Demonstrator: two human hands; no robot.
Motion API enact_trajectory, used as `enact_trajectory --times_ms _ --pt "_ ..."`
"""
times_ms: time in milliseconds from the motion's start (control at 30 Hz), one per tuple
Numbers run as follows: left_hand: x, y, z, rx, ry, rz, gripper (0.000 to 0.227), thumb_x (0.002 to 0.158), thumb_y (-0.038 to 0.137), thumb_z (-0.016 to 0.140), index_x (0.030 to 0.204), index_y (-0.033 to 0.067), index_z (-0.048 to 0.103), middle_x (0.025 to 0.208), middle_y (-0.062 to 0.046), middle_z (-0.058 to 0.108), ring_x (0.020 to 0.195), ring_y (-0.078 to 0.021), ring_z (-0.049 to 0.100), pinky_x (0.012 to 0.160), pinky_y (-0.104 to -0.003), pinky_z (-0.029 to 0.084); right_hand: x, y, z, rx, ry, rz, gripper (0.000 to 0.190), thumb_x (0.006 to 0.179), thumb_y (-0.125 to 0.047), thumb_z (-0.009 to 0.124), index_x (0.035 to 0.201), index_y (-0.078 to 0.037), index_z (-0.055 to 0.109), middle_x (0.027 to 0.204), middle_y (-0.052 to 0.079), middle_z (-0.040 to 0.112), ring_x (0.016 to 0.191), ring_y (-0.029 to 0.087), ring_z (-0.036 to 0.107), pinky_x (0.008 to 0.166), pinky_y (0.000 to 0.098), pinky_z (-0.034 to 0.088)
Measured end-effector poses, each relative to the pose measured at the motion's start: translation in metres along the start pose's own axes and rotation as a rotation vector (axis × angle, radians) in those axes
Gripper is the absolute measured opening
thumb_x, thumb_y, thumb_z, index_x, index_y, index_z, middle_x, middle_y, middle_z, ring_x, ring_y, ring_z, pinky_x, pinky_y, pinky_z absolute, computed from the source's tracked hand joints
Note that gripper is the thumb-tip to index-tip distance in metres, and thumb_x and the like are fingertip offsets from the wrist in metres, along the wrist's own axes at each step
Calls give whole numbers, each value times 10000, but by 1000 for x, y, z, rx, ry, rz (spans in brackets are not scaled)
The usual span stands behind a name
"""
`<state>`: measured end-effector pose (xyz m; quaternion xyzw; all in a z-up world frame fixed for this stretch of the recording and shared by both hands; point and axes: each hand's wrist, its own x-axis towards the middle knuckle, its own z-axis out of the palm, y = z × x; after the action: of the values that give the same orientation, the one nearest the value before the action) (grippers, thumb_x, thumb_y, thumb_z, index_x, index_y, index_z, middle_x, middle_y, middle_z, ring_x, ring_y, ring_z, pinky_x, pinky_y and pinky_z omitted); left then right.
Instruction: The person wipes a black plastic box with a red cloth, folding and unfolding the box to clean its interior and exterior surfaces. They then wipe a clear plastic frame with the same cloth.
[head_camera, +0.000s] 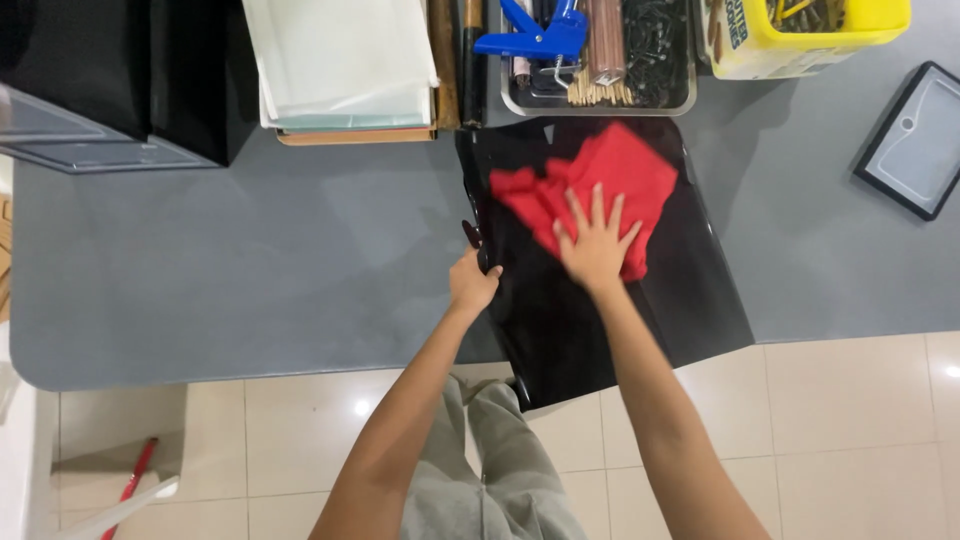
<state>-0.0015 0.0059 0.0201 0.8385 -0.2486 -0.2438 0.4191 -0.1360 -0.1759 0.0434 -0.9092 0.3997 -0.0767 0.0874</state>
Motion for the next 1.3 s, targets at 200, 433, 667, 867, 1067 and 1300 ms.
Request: enact_trajectory --times_ms 200,433,667,867,1067,1300 --pt "-15 38 -21 -40 13 -85 641 832 90 748 1426 63 508 1179 -244 700 1104 -437 660 978 -463 525 32 11 19 -67 4 32 661 1022 -617 395 1625 -354 329 1731 112 160 1546 483 79 1068 868 66" --pt "-5 27 -26 60 25 -146 556 830 99 738 1352 56 551 1146 -265 701 1093 -457 654 965 -495 531 -90 -60 4 -73 -58 -302 674 940 -460 590 1581 -333 426 1707 94 245 1561 451 173 1115 821 98" --pt "-10 -8 -56 45 44 -38 507 871 90 687 1365 101 574 1136 -256 702 1069 -464 653 909 -516 530 -95 -73 -13 97 -92 -315 753 792 -552 684 1498 -372 489 1687 90 300 1552 394 236 1105 755 215" --pt "-11 -12 -62 2 33 -56 618 859 94 740 1432 107 509 1140 -239 710 1078 -437 670 921 -487 532 -20 2 11 -53 122 39 686 965 -557 570 1610 -379 415 1733 112 216 1572 493 114 1072 874 28" --pt "-10 -8 -58 27 34 -93 600 855 104 743 1413 125 523 1148 -222 713 1087 -434 666 924 -495 530 -13 23 26 -86 128 70 681 1006 -476 532 1650 -354 350 1753 116 183 1578 499 103 1078 879 28" --pt "-4 -1 -62 136 -10 -196 611 856 109 710 1436 163 525 1147 -208 704 1078 -429 673 929 -500 536 -130 -54 -30 2 -124 -85 811 809 -442 653 1564 -424 358 1713 75 201 1560 462 116 1098 849 69"
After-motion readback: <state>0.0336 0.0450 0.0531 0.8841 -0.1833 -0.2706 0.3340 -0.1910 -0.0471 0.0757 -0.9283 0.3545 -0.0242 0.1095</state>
